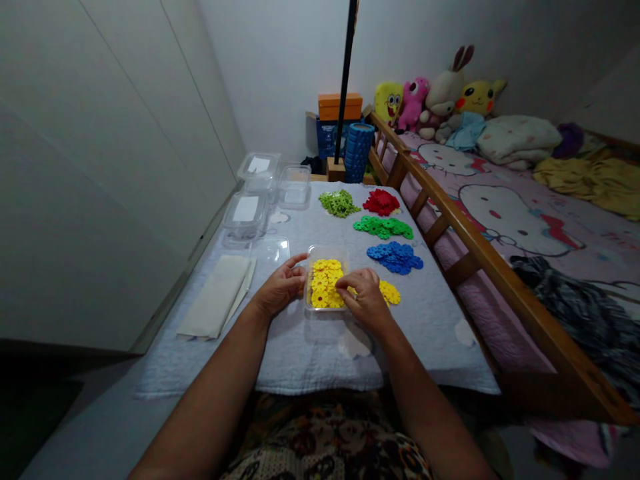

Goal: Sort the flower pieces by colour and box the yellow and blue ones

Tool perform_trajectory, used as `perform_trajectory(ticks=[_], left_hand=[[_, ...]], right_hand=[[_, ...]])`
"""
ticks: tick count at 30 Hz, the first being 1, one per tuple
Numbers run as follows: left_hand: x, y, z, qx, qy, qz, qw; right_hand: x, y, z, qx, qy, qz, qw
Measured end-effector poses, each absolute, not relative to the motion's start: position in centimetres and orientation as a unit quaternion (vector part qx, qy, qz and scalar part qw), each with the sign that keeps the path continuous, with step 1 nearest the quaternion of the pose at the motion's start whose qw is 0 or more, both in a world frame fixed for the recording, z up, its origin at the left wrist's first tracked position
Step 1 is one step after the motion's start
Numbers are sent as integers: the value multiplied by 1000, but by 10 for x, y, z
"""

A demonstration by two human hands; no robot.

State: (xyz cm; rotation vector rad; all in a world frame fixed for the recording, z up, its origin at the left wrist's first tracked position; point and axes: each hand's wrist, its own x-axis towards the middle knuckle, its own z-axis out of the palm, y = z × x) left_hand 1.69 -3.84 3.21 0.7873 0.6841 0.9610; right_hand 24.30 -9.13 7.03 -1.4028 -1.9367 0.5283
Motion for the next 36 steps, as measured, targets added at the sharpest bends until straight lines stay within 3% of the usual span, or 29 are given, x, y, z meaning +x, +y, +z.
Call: perform_trajectory(ticks=[5, 14, 22, 29, 36], left_hand=[[18, -39, 33, 364, 315, 440, 758], [18, -39, 33, 362, 318, 443, 756], [18, -39, 34, 360, 315, 442, 759], [18, -39, 33, 364, 314, 441, 758], [18, -39, 34, 358, 317, 438, 761]], right_hand=[[241, -93, 65, -539, -770, 153, 305], [305, -82, 58, -592, -697, 130, 384], [366, -92, 32, -692, -653, 159, 263], [368, -93, 28, -708, -621, 222, 251], [372, -93, 24, -691, -658, 194, 228]])
